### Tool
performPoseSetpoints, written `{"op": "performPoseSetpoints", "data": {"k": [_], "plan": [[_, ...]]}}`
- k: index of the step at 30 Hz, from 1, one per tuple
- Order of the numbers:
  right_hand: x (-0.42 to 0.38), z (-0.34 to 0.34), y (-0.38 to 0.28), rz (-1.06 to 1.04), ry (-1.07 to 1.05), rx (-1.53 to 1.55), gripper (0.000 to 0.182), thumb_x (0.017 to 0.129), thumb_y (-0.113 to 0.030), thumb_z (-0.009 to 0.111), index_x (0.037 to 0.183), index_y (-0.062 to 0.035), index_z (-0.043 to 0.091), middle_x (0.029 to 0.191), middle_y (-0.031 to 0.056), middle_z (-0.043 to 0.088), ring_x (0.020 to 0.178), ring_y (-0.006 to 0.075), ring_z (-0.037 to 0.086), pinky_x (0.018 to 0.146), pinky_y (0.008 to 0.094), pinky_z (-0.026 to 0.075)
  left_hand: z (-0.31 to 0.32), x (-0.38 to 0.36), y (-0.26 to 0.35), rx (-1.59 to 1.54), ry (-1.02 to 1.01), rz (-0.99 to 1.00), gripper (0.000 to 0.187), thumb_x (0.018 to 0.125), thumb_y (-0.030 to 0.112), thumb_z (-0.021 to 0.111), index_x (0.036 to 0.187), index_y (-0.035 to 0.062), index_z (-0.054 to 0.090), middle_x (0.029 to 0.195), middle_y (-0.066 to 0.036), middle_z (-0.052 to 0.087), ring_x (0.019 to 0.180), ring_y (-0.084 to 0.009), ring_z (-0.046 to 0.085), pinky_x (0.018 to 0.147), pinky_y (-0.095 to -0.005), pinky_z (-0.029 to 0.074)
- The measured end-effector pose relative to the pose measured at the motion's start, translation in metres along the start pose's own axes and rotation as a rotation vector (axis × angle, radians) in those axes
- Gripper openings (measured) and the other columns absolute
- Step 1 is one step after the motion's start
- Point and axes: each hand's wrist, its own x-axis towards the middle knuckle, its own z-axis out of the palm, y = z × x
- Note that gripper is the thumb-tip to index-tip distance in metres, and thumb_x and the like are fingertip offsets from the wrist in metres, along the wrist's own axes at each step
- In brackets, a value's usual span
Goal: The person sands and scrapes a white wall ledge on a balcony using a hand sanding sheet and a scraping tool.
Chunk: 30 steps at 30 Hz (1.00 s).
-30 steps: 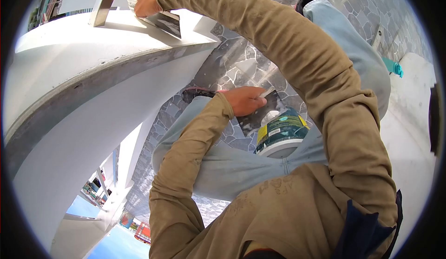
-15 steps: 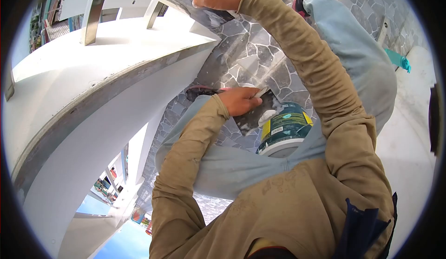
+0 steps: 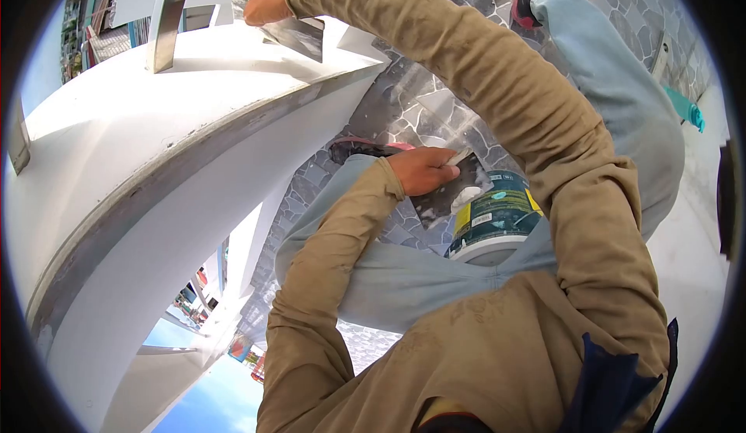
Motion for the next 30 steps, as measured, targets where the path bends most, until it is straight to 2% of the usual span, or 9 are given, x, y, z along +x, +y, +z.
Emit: {"op": "performPoseSetpoints", "data": {"k": [3,8,11,14,16,18,22,28,30], "plan": [[0.052,0.018,-0.005,-0.151,-0.217,-0.354,0.040,0.077,-0.018,0.050,0.108,0.0030,0.064,0.107,0.0205,0.063,0.091,0.0320,0.063,0.082,0.0423,0.047,-0.001,-0.001,-0.002,0.014,-0.027,0.024,0.037,0.094,0.027,0.051,0.119,-0.0002,0.053,0.097,-0.013,0.063,0.090,-0.0188,0.057,0.081,-0.0314,0.044],[0.067,0.028,-0.022,-0.297,-0.370,-0.727,0.038,0.077,-0.018,0.050,0.104,0.0029,0.066,0.106,0.0211,0.063,0.092,0.0324,0.061,0.081,0.0441,0.046,-0.001,0.000,0.001,0.084,-0.019,0.056,0.033,0.094,0.027,0.050,0.111,-0.0012,0.055,0.093,-0.014,0.062,0.085,-0.0185,0.056,0.078,-0.0331,0.044],[0.019,0.009,-0.030,-0.050,-0.156,-0.113,0.034,0.077,-0.018,0.053,0.101,0.0002,0.068,0.103,0.0190,0.064,0.091,0.0317,0.062,0.081,0.0402,0.048,-0.001,-0.001,0.002,0.105,-0.013,0.065,0.031,0.095,0.026,0.049,0.106,-0.0017,0.054,0.090,-0.014,0.061,0.082,-0.0185,0.056,0.076,-0.0340,0.044],[-0.015,-0.002,-0.043,0.017,-0.140,0.041,0.034,0.077,-0.021,0.054,0.101,-0.0022,0.069,0.103,0.0169,0.065,0.094,0.0304,0.063,0.082,0.0389,0.048,-0.001,0.000,0.001,0.109,-0.007,0.077,0.029,0.095,0.025,0.049,0.104,-0.0020,0.054,0.088,-0.014,0.061,0.081,-0.0178,0.055,0.075,-0.0340,0.044],[-0.049,-0.009,-0.045,0.014,-0.111,0.126,0.035,0.075,-0.018,0.055,0.104,-0.0038,0.069,0.104,0.0148,0.066,0.096,0.0298,0.063,0.084,0.0372,0.049,-0.001,0.002,0.000,0.093,-0.024,0.072,0.028,0.095,0.024,0.049,0.104,-0.0020,0.054,0.088,-0.014,0.061,0.080,-0.0174,0.055,0.075,-0.0338,0.044],[-0.073,-0.003,-0.040,-0.179,0.146,0.293,0.041,0.065,-0.002,0.052,0.103,-0.0027,0.069,0.091,0.0191,0.068,0.076,0.0291,0.066,0.074,0.0351,0.052,-0.002,0.003,0.000,0.045,-0.054,0.081,0.033,0.090,0.026,0.052,0.104,-0.0031,0.055,0.096,-0.024,0.063,0.092,-0.0370,0.060,0.079,-0.0412,0.045],[-0.109,-0.011,-0.046,-0.244,0.150,0.381,0.048,0.062,0.002,0.052,0.106,-0.0061,0.070,0.094,0.0170,0.069,0.085,0.0272,0.066,0.077,0.0317,0.052,0.000,0.006,-0.004,0.079,-0.021,0.107,0.032,0.091,0.026,0.051,0.104,-0.0034,0.055,0.097,-0.024,0.062,0.093,-0.0371,0.060,0.081,-0.0415,0.045],[-0.156,-0.009,-0.028,-0.460,0.285,0.500,0.044,0.067,0.008,0.053,0.105,-0.0071,0.070,0.080,0.0129,0.070,0.069,0.0226,0.064,0.068,0.0317,0.051,-0.009,-0.005,0.029,0.146,-0.077,-0.104,0.032,0.092,0.026,0.050,0.104,-0.0026,0.056,0.101,-0.024,0.062,0.097,-0.0359,0.059,0.082,-0.0410,0.044],[-0.158,-0.023,-0.012,-0.365,0.124,0.583,0.034,0.071,0.004,0.059,0.102,-0.0037,0.070,0.078,0.0120,0.069,0.065,0.0174,0.061,0.065,0.0297,0.050,0.001,0.015,-0.022,0.123,-0.029,0.109,0.035,0.095,0.027,0.051,0.115,-0.0007,0.056,0.093,-0.010,0.064,0.084,-0.0149,0.055,0.079,-0.0304,0.044]]}}
